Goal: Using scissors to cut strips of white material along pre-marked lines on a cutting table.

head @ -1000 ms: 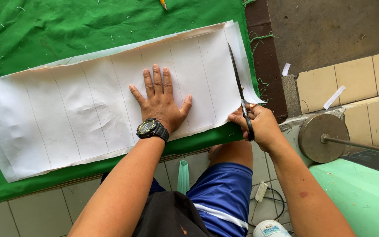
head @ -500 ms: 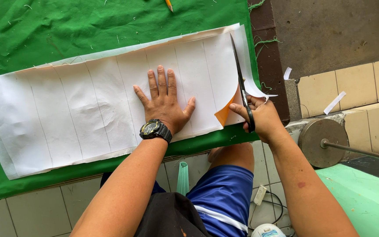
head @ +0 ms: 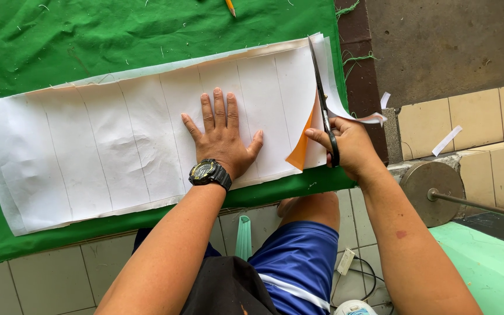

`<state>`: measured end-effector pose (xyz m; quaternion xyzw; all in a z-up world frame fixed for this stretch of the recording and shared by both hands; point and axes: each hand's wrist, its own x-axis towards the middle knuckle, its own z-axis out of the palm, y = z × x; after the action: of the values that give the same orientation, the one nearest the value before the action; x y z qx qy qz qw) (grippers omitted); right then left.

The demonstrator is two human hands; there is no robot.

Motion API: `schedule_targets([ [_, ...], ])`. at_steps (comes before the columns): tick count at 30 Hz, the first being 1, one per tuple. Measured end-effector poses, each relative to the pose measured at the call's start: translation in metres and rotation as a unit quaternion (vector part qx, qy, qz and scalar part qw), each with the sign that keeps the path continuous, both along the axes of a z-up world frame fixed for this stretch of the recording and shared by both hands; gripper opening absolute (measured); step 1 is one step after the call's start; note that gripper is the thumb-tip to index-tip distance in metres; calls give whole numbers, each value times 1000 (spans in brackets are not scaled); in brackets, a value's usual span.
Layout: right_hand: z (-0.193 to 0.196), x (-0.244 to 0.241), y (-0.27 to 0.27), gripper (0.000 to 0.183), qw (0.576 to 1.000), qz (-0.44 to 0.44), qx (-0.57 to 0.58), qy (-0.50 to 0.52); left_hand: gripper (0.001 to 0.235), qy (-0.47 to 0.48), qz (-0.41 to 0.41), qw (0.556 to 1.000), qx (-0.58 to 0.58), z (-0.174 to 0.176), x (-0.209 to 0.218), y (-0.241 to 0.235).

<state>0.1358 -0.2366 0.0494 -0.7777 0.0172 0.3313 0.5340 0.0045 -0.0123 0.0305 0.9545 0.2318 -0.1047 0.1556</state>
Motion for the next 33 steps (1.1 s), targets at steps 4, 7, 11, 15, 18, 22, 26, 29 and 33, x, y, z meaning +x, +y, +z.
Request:
schedule_targets([
  [4, -10, -2, -2, 37, 1000, -5, 15, 0, 94, -5, 0, 1000, 0, -1, -1, 1],
  [7, 0, -2, 2, 36, 1000, -14, 18, -10, 94, -6, -1, 1000, 1, -1, -1, 0],
  [11, -18, 12, 0, 36, 1000, -17, 11, 0, 94, 7, 2, 1000, 11, -1, 1, -1],
  [15, -15, 14, 4, 34, 999, -2, 38, 3, 93, 19, 4, 1000, 22, 0, 0, -2],
  [18, -22, 18, 9, 34, 1000, -5, 9, -19, 94, 16, 4, 999, 29, -4, 0, -2],
  [22, 23, -11, 4, 37, 999, -20, 5, -39, 94, 1, 2, 1000, 20, 3, 3, -1],
  [26, 57, -71, -62, 44, 997, -62, 7, -42, 93, -44, -30, 998, 14, 8, 33, -26],
  [29, 62, -122, -125, 48, 991, -129, 7, -37, 90, -47, -224, 972, -55, 37, 75, -68],
  [33, 36, -186, -205, 49, 956, -288, -23, -55, 97, -4, -485, 871, 78, 20, 113, -116],
])
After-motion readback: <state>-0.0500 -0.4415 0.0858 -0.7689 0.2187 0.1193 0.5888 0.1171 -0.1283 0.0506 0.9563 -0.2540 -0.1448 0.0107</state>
